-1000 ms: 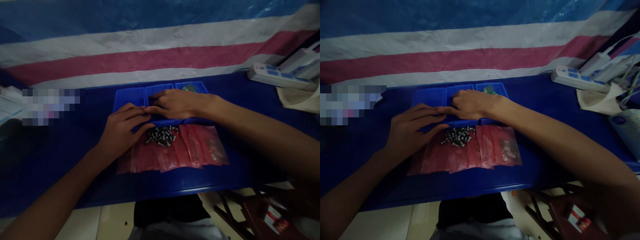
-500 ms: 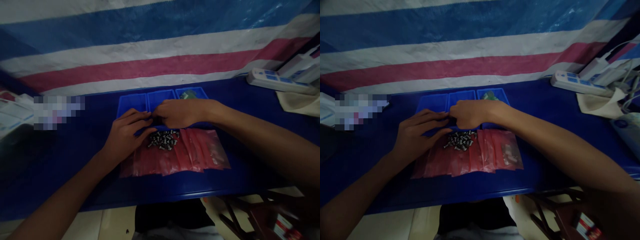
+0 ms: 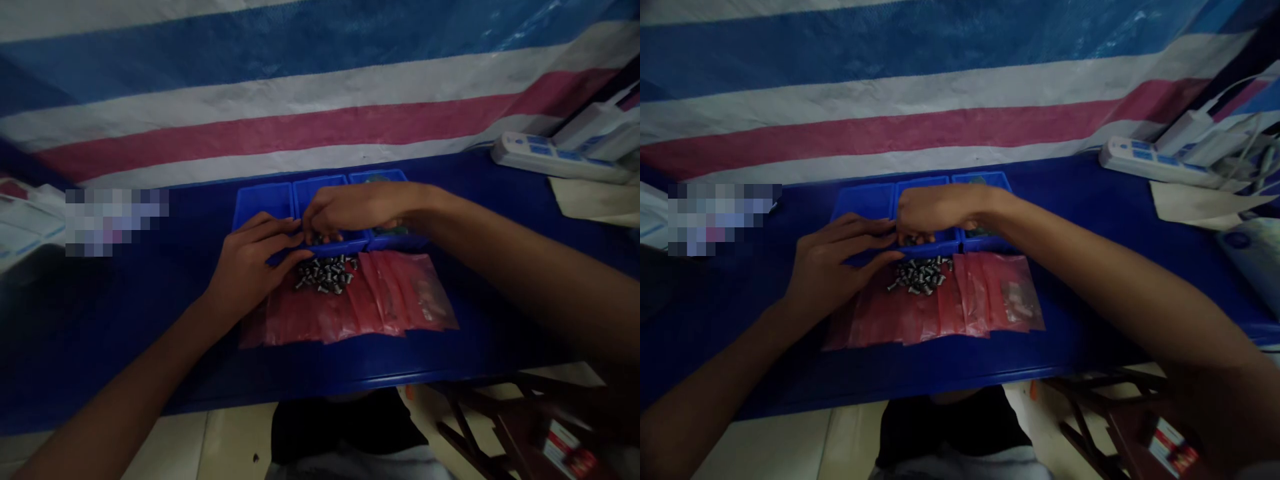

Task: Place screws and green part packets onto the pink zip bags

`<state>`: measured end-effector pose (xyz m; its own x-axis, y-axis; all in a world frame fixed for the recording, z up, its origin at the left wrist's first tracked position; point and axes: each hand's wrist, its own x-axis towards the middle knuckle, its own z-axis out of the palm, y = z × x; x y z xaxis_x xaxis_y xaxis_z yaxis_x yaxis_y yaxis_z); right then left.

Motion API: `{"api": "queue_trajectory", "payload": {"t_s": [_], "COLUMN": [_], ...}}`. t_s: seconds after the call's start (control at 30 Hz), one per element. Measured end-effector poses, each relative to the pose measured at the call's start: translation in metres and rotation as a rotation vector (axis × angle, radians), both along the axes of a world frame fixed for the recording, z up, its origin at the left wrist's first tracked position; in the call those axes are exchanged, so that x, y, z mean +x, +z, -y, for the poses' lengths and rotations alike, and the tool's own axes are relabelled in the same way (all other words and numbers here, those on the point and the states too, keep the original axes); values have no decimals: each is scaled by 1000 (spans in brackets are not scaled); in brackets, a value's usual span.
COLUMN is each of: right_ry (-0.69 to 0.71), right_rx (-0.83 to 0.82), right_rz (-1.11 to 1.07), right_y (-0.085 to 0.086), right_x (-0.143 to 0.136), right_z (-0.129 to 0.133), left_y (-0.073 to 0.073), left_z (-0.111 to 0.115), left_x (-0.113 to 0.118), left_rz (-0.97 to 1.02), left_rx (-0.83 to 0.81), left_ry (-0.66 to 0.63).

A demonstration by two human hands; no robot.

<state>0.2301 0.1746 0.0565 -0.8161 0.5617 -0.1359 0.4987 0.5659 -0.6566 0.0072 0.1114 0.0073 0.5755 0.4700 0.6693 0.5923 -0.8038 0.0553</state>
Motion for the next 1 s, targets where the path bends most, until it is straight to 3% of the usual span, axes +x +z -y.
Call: {"api": "queue_trajectory", "payload": {"t_s": [0.2, 0.33, 0.37, 0.47, 0.53, 0.67, 0.8, 0.9, 1.0], "right_ry": [4, 47, 31, -57, -71, 7, 17, -21, -128], "right_rx": [-137, -195, -115, 326, 493, 444, 393, 585, 878], "right_rz": [-23, -30, -8, 238, 410, 428, 264, 115, 162], "right_y": [31, 40, 40, 35, 28, 14, 10, 9, 2], "right_x": [12, 19, 19, 14, 7, -4, 0, 15, 39], "right_z": [12, 16, 18, 26, 32, 36, 38, 48, 61], "left_y": [0, 1, 1, 1, 2, 1, -1, 1, 3], "left_z": [-1, -1, -1, -1, -2, -3, -1, 0, 0], "left_x": [-2, -1, 0, 1, 1, 0, 0, 0, -1], "left_rz": [7, 2, 7, 27, 34, 0, 10, 5, -26], "left_rx": [-2, 8, 15, 32, 34, 16, 6, -19, -37], "left_ry": [-31, -38, -39, -55, -67, -49, -25, -25, -23]}}
